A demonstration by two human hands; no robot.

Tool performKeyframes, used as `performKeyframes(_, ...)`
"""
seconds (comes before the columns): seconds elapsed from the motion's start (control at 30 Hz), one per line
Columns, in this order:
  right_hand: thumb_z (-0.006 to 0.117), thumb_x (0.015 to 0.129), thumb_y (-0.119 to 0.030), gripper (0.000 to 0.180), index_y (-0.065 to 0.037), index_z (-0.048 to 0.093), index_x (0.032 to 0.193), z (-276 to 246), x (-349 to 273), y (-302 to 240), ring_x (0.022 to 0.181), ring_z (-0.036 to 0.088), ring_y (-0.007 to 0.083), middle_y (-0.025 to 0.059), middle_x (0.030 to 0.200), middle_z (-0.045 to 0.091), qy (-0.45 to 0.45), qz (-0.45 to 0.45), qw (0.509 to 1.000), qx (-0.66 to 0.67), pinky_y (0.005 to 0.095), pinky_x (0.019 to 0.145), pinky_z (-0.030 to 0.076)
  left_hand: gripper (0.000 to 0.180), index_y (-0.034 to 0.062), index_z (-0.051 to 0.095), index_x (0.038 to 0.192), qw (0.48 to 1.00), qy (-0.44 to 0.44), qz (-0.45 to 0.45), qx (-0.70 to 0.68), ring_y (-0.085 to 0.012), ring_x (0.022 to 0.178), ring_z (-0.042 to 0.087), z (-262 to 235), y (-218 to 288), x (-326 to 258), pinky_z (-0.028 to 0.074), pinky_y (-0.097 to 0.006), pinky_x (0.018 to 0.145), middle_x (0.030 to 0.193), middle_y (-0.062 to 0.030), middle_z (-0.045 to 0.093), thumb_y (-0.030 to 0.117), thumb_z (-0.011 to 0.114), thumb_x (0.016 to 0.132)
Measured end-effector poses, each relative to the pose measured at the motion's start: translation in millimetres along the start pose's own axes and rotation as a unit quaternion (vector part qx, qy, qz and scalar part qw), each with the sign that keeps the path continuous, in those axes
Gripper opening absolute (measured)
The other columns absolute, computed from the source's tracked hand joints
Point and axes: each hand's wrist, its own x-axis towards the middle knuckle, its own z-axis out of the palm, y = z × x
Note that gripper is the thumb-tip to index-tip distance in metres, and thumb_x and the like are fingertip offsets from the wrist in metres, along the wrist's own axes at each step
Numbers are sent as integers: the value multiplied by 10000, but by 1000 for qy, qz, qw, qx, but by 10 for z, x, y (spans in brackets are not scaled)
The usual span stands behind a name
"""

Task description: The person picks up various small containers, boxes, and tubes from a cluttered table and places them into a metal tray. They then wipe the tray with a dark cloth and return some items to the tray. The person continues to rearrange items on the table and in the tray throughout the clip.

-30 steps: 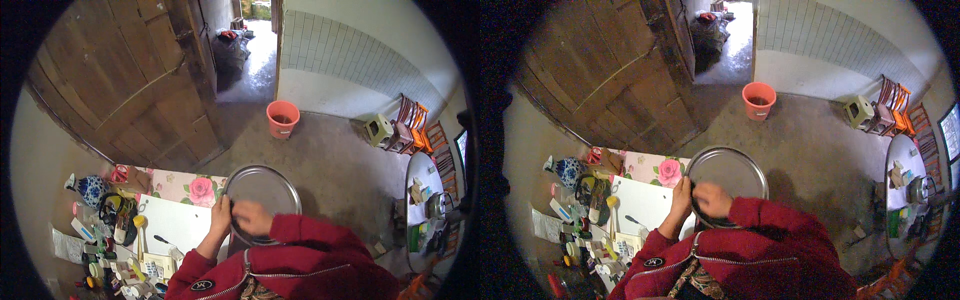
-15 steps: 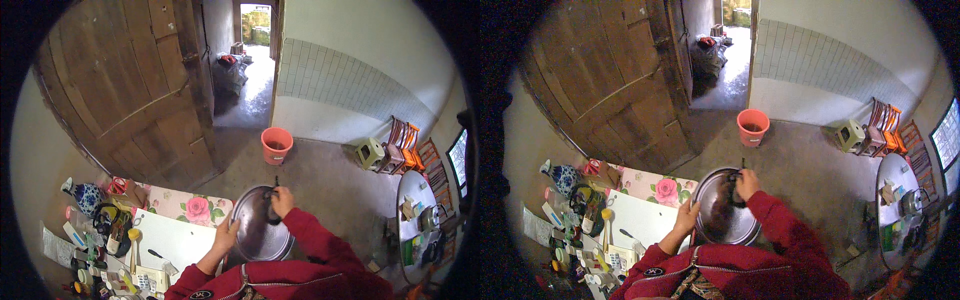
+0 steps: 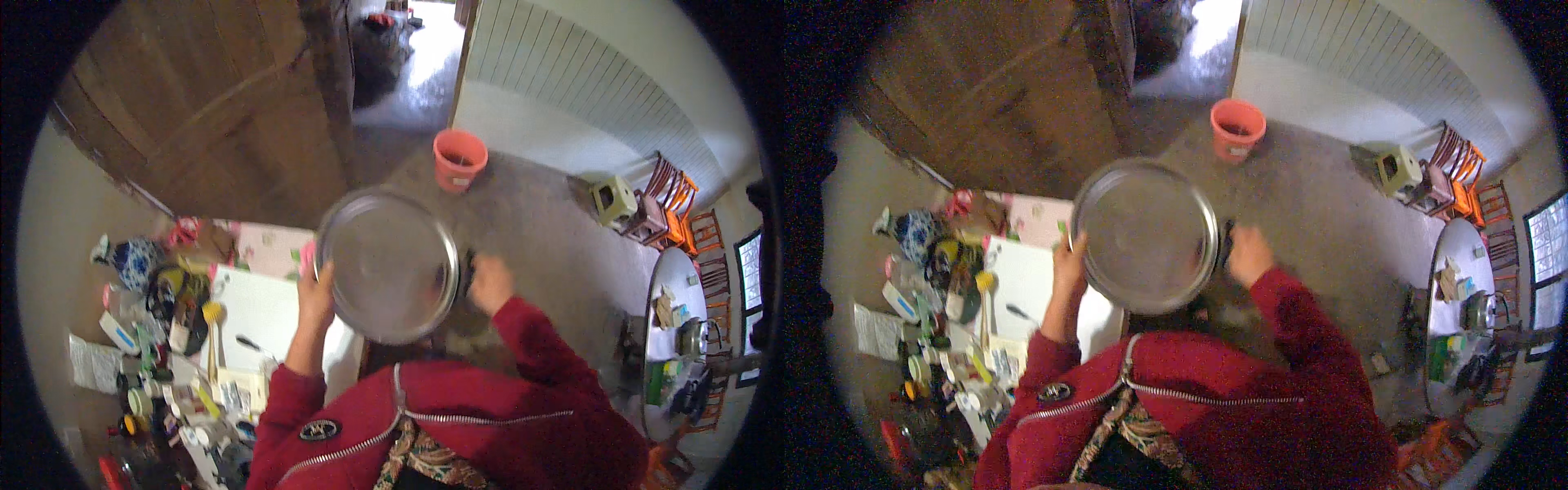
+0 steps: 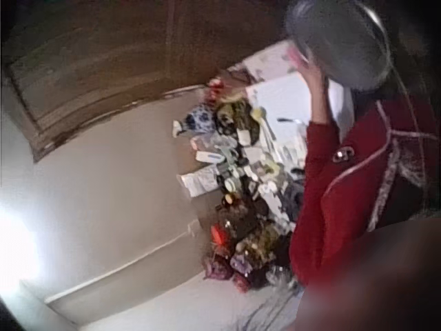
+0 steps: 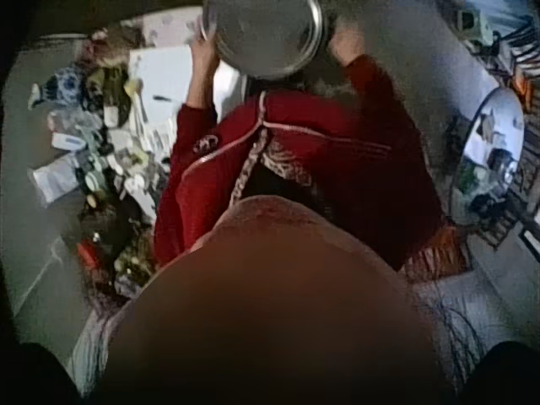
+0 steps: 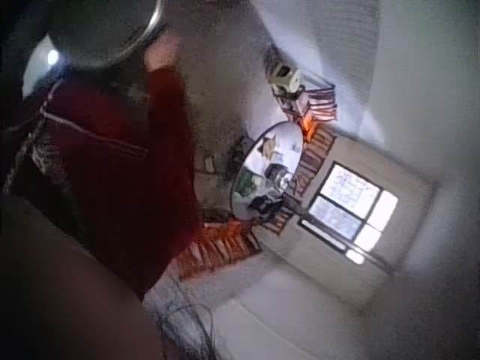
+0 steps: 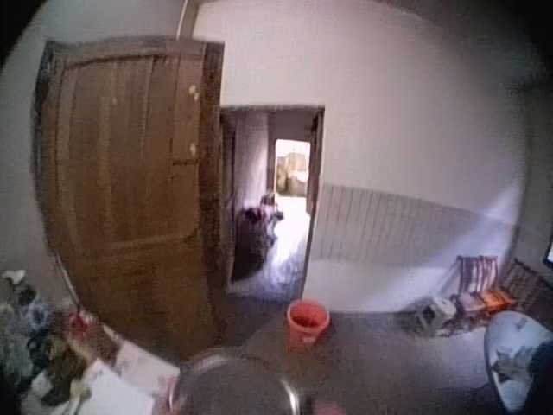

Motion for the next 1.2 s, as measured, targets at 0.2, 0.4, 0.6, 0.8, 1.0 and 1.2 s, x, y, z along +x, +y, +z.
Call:
performKeyframes(0.2,614,873,-243,395,-73,538,1221,-373,6,286,954,584,201,51,1105,607,-69,230,669,703,372,831,479,340,52,534,1224,965,49,-88,-243,-134,847,603,138,-58,-73,515,-289,776,990,-45,631,35,577,887)
performKeyframes(0.4,712,742,-266,555,11,534,1189,-515,-363,-358,946,604,249,132,1056,624,-79,202,733,645,347,851,477,473,22,379,1357,971,12,-95,-217,-171,990,579,329,-122,-116,505,-313,836,1182,-118,553,90,545,920)
performKeyframes(0.6,674,700,-58,271,31,592,942,-907,-139,-404,740,623,220,115,835,636,-55,149,779,607,325,720,494,1061,31,288,1412,799,-164,372,443,-450,1373,144,464,215,-444,124,-578,1090,1466,-263,218,533,751,601)
performKeyframes(0.8,708,776,-144,376,8,560,1086,-970,30,-626,826,611,185,99,944,633,-72,98,736,666,316,762,487,674,96,442,1335,719,-288,399,490,-458,1306,284,930,166,-503,293,-540,1033,1434,-219,305,215,724,734)
performKeyframes(1.0,638,866,-103,320,4,534,1150,-1060,123,-684,886,599,145,64,1007,625,52,39,696,715,280,792,492,393,29,541,1192,982,-182,36,-17,-219,917,619,748,79,-307,495,-356,820,1033,-95,633,7,618,808)
performKeyframes(1.2,642,747,9,291,-45,617,1032,-833,-98,-1018,1040,561,257,97,1090,590,236,-135,879,391,359,910,445,409,39,541,1146,924,-159,-57,-343,-215,879,632,578,175,-374,527,-364,807,1033,-92,620,-110,549,764)
